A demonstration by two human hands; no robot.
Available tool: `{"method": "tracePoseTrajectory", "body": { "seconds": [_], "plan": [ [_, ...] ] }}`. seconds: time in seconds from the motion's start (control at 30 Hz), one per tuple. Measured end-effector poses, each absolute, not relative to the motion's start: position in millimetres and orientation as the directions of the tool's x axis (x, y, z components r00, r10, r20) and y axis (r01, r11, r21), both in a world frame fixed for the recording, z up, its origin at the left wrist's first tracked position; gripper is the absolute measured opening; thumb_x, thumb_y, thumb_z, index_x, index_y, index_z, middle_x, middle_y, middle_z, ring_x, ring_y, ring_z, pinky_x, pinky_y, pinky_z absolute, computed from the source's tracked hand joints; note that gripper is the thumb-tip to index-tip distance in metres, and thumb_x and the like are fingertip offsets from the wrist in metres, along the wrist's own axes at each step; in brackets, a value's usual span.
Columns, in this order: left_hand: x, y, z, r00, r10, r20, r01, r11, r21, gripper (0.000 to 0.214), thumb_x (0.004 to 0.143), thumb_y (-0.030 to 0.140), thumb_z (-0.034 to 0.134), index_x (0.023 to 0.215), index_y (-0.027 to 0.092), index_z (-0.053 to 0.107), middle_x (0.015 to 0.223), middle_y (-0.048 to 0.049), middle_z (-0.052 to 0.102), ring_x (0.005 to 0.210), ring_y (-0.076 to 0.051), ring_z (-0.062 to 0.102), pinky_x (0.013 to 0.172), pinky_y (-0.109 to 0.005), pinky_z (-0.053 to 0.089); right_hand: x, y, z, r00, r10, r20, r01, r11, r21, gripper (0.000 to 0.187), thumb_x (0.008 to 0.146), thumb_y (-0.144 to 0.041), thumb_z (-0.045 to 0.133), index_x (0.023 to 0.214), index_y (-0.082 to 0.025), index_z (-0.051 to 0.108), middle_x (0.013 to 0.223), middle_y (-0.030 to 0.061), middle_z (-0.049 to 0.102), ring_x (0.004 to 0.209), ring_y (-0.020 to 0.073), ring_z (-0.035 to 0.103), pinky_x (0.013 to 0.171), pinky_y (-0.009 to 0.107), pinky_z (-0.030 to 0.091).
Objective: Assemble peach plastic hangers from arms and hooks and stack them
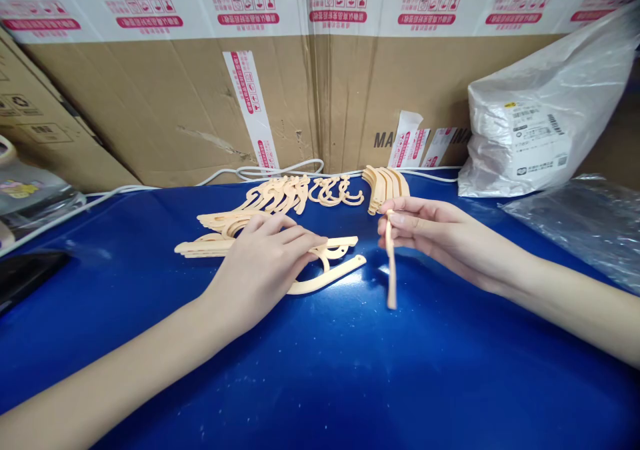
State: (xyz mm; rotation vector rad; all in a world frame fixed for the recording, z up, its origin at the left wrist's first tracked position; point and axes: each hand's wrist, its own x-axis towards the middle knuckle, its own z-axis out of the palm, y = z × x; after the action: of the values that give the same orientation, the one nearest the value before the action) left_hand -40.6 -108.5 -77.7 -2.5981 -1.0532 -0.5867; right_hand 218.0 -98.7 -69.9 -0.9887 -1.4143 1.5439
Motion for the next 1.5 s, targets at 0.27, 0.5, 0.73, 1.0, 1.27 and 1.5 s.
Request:
{"method": "tracePoseTrajectory", "body": {
  "seconds": [0.27,0.5,0.73,1.0,1.27,1.5],
  "plan": [
    [-36.9,-112.9,-74.7,0.599,0.627,0.498,0.734,-0.679,-0.027,0.021,0.096,0.025,0.050,0.104,0.023,0.068,0.097,-0.0007,0.075,0.087,-0.021,0.059,0.076,-0.036,0.038,216.0,-104.0,-73.7,-0.536,0.843,-0.037,0.420,0.228,-0.879,0.027,0.092,-0.035,0.050,0.105,-0.015,0.062,0.075,0.0003,0.055,0.058,0.0095,0.047,0.050,0.023,0.041],
    [-40.2,-109.3,-78.2,0.538,0.684,0.493,0.804,-0.593,-0.054,0.020,0.094,0.027,0.052,0.103,0.025,0.069,0.092,0.0005,0.076,0.085,-0.023,0.059,0.073,-0.037,0.034,218.5,-105.6,-68.8,-0.628,0.772,-0.098,0.541,0.342,-0.769,0.025,0.094,-0.032,0.045,0.097,-0.018,0.066,0.072,-0.0011,0.055,0.059,0.0103,0.047,0.050,0.023,0.036],
    [-40.6,-104.8,-81.5,0.543,0.716,0.438,0.823,-0.558,-0.108,0.022,0.091,0.025,0.051,0.097,0.025,0.072,0.087,-0.0016,0.075,0.084,-0.024,0.058,0.070,-0.038,0.033,221.7,-105.9,-66.4,-0.621,0.780,-0.083,0.596,0.400,-0.696,0.023,0.087,-0.040,0.058,0.098,-0.020,0.062,0.069,-0.0032,0.052,0.058,0.0104,0.044,0.051,0.023,0.035],
    [-33.5,-109.3,-80.4,0.600,0.683,0.416,0.783,-0.608,-0.130,0.027,0.090,0.020,0.048,0.109,0.017,0.067,0.108,-0.0064,0.071,0.096,-0.028,0.057,0.080,-0.044,0.042,224.7,-103.3,-63.1,-0.638,0.766,0.081,0.613,0.568,-0.549,0.031,0.097,-0.041,0.041,0.105,-0.021,0.064,0.083,0.0016,0.065,0.068,0.0146,0.057,0.062,0.028,0.042],
    [-14.3,-136.0,-82.5,0.742,0.588,0.321,0.590,-0.801,0.104,0.022,0.097,0.028,0.043,0.105,0.017,0.061,0.132,-0.0105,0.056,0.133,-0.026,0.039,0.108,-0.046,0.037,221.6,-107.3,-61.0,-0.638,0.749,0.176,0.667,0.653,-0.358,0.028,0.098,-0.035,0.035,0.078,-0.021,0.048,0.056,-0.0031,0.049,0.049,0.0126,0.045,0.051,0.028,0.032],
    [-17.0,-130.6,-85.0,0.750,0.634,0.190,0.594,-0.771,0.228,0.016,0.097,0.029,0.043,0.094,0.020,0.055,0.136,-0.0117,0.051,0.141,-0.027,0.030,0.115,-0.052,0.026,223.3,-109.1,-66.2,-0.692,0.686,0.224,0.586,0.715,-0.381,0.021,0.094,-0.019,0.036,0.105,-0.017,0.055,0.096,0.0064,0.064,0.085,0.0176,0.062,0.075,0.028,0.045]
  ]
}}
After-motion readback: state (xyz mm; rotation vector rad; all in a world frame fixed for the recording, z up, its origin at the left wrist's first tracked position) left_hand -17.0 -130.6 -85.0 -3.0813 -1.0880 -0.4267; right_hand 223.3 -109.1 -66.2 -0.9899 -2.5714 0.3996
